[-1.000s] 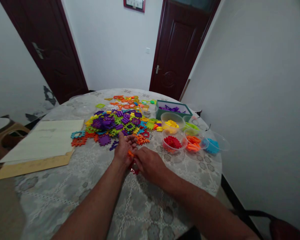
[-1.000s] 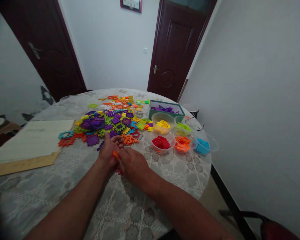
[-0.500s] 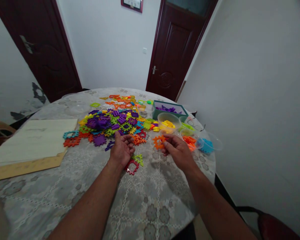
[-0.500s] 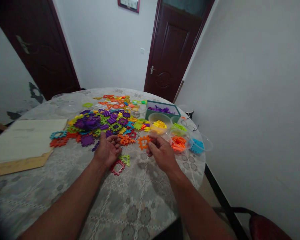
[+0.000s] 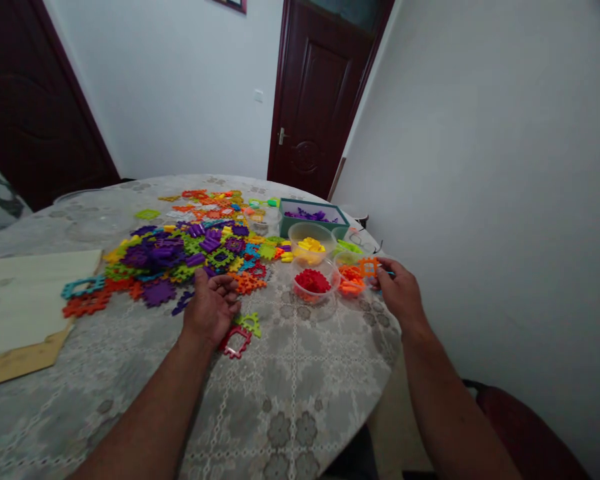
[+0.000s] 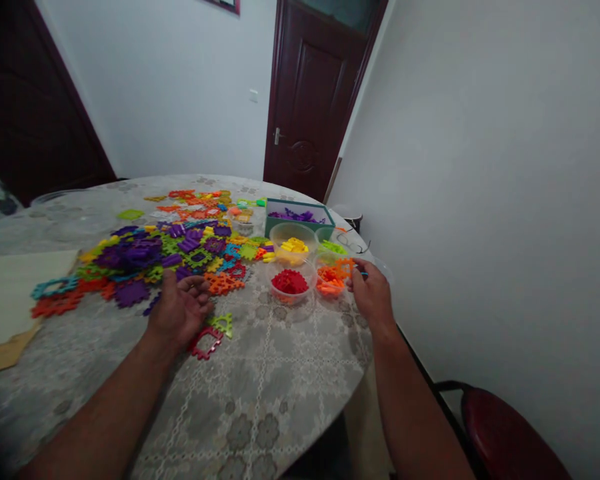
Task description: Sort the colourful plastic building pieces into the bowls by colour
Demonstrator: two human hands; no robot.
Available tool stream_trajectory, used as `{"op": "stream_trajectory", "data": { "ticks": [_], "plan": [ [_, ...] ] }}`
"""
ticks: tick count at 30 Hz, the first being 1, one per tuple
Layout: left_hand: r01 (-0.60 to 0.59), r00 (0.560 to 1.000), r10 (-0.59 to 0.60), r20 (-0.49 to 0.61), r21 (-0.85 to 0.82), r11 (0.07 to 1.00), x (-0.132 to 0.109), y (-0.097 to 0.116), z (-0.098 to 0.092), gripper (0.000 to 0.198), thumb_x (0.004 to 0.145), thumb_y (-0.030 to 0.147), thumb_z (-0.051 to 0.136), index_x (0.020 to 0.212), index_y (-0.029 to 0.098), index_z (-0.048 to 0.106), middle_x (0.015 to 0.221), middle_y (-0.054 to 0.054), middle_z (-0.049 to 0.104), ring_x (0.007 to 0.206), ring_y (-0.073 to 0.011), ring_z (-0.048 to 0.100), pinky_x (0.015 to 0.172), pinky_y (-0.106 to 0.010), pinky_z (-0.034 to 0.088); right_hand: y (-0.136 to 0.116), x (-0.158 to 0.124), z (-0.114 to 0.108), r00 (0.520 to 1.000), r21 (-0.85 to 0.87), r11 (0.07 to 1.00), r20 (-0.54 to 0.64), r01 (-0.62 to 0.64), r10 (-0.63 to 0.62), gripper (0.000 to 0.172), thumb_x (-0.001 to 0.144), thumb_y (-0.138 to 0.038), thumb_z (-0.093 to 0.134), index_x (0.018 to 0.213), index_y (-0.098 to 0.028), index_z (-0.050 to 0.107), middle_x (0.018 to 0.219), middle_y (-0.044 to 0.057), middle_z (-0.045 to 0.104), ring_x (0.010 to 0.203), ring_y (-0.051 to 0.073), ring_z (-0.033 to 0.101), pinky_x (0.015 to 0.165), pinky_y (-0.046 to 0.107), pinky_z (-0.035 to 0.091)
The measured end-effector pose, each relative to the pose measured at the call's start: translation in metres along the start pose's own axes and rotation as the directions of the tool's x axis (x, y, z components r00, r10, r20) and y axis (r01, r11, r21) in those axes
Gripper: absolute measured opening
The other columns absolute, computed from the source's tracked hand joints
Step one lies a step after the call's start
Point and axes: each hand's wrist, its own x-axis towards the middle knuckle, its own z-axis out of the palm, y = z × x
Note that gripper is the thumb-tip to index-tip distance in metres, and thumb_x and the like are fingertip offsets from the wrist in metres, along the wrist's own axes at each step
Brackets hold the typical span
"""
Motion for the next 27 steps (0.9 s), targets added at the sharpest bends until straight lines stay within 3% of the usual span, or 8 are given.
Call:
{"op": "stream_trajectory", "data": {
  "ticks": [9,12,14,16,19,22,25,27],
  "plan": [
    [-0.069,0.998,0.069,-0.005,0.012,0.998,0.001,0.004,-0.001,0.059,0.103,0.069,0.04,0.082,0.018,0.063,0.07,-0.002,0.064,0.049,-0.012,0.052,0.041,-0.023,0.038,-0.013,-0.007,0.023,0.97,-0.137,0.968,-0.094,0.209,-0.222,0.043,0.091,-0.029,0.046,0.121,-0.016,0.075,0.119,0.014,0.075,0.088,0.023,0.071,0.088,0.041,0.058],
    [-0.13,0.991,0.13,0.039,0.009,0.991,-0.005,0.006,0.0,0.057,0.099,0.071,0.047,0.082,0.019,0.064,0.069,-0.002,0.063,0.05,-0.0124,0.053,0.042,-0.023,0.039,-0.038,-0.041,0.042,0.966,0.031,0.971,0.103,0.237,-0.239,0.034,0.095,-0.026,0.048,0.112,-0.021,0.076,0.102,0.008,0.077,0.083,0.022,0.071,0.083,0.039,0.059],
    [-0.213,0.975,0.209,0.078,0.035,0.977,-0.01,0.006,0.001,0.054,0.095,0.07,0.055,0.081,0.019,0.065,0.069,-0.003,0.064,0.051,-0.0127,0.053,0.044,-0.024,0.04,-0.055,-0.067,0.059,0.882,0.107,0.941,0.33,0.32,-0.337,0.032,0.097,-0.022,0.048,0.113,-0.023,0.076,0.103,0.007,0.077,0.089,0.022,0.072,0.087,0.039,0.059],
    [-0.324,0.945,0.316,0.087,0.104,0.94,-0.014,0.006,0.003,0.047,0.092,0.065,0.063,0.081,0.019,0.065,0.071,-0.003,0.064,0.053,-0.0133,0.054,0.047,-0.025,0.043,-0.069,-0.09,0.078,0.735,0.161,0.882,0.498,0.442,-0.459,0.035,0.097,-0.019,0.049,0.123,-0.022,0.073,0.117,0.01,0.077,0.108,0.025,0.071,0.099,0.044,0.056],
    [-0.444,0.892,0.445,0.072,0.313,0.839,-0.02,0.01,0.006,0.037,0.09,0.056,0.067,0.084,0.02,0.066,0.077,-0.003,0.066,0.061,-0.0156,0.059,0.055,-0.027,0.049,-0.082,-0.111,0.109,0.568,0.181,0.794,0.608,0.58,-0.554,0.046,0.096,-0.015,0.049,0.14,-0.017,0.063,0.138,0.016,0.068,0.131,0.028,0.063,0.114,0.051,0.049],
    [-0.499,0.844,0.49,0.217,0.653,0.57,-0.026,0.017,0.003,0.029,0.091,0.049,0.065,0.09,0.02,0.067,0.084,-0.004,0.069,0.076,-0.0211,0.066,0.071,-0.034,0.056,-0.089,-0.111,0.139,0.522,0.152,0.77,0.653,0.62,-0.549,0.051,0.095,-0.012,0.047,0.145,-0.012,0.057,0.146,0.019,0.063,0.136,0.028,0.059,0.118,0.05,0.046],
    [-0.585,0.749,0.425,0.508,0.808,0.065,-0.037,0.017,-0.01,0.031,0.089,0.041,0.067,0.111,0.02,0.069,0.112,-0.009,0.073,0.107,-0.0282,0.069,0.1,-0.047,0.054,-0.09,-0.098,0.164,0.569,0.12,0.781,0.618,0.614,-0.542,0.052,0.097,-0.013,0.044,0.147,-0.008,0.054,0.149,0.022,0.059,0.141,0.028,0.055,0.122,0.047,0.042],
    [-0.635,0.663,0.358,0.657,0.747,-0.196,-0.046,0.006,-0.023,0.056,0.085,0.044,0.073,0.135,0.022,0.062,0.143,-0.015,0.063,0.136,-0.034,0.056,0.116,-0.055,0.043,-0.089,-0.089,0.181,0.628,0.096,0.8,0.567,0.592,-0.533,0.051,0.099,-0.014,0.042,0.147,-0.007,0.054,0.148,0.021,0.059,0.141,0.028,0.054,0.122,0.046,0.041]
  ]
}}
